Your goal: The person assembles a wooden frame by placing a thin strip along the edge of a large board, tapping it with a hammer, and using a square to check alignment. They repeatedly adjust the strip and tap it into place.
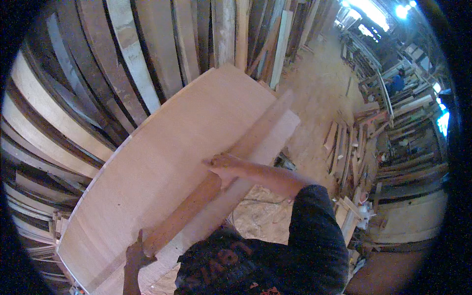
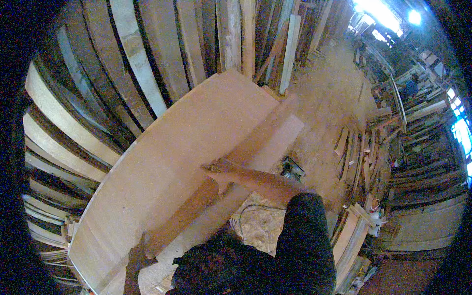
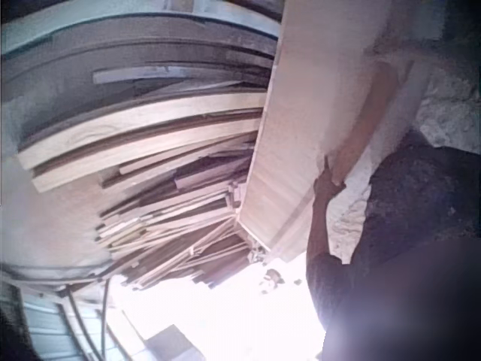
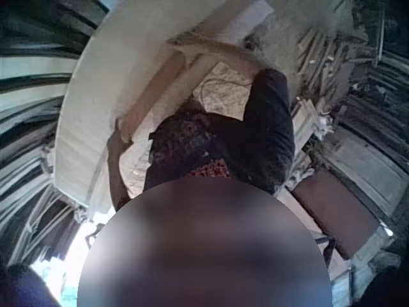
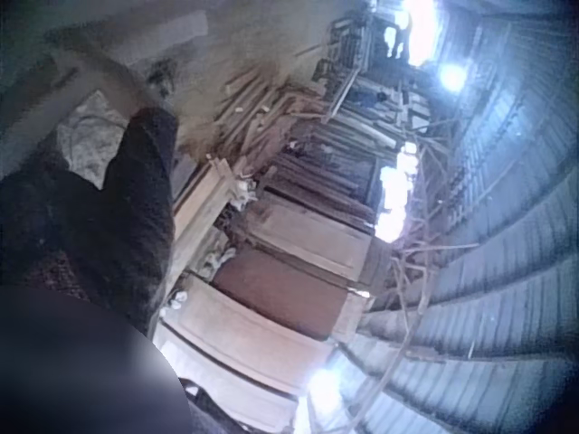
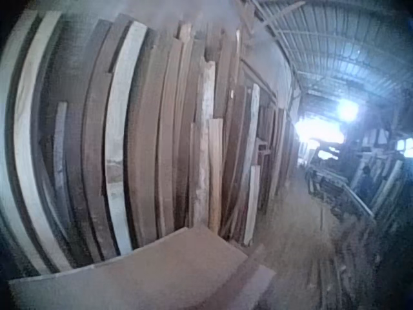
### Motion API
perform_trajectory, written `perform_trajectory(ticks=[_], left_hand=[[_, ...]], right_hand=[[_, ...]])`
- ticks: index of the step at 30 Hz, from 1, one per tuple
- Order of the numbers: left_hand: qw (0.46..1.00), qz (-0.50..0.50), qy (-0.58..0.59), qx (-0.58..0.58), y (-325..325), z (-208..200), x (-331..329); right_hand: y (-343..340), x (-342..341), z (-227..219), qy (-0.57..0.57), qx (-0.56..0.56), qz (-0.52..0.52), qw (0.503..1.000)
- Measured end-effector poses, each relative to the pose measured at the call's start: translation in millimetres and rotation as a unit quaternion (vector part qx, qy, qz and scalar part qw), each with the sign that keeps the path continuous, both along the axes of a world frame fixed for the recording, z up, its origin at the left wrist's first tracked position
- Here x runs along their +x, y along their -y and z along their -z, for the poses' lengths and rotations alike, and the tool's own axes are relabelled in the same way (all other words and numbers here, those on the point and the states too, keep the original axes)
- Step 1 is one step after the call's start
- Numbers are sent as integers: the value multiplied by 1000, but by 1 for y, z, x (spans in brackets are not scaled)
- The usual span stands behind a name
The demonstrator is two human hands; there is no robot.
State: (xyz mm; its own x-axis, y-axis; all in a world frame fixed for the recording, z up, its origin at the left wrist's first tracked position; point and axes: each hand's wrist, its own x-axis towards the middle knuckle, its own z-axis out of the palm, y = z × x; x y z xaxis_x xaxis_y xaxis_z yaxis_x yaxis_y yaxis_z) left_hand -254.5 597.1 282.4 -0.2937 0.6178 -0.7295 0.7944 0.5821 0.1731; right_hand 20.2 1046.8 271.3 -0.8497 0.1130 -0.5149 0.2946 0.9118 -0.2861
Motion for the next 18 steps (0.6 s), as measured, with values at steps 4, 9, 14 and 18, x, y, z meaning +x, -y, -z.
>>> perform_trajectory(ticks=[4, 9, 14, 18], left_hand=[[999, 32, -8, 2, 4, -12, -3], [999, 8, 14, -38, 6, -21, -6], [999, 15, 16, -32, 4, -32, -4], [997, 3, 27, -66, 1, -38, -2]], right_hand=[[-10, -10, -10, 44, -30, -46, 998], [-8, -8, 4, 9, -38, -66, 997], [-8, 3, 11, -133, 13, -107, 985], [-11, -5, 2, 0, -18, -71, 997]])
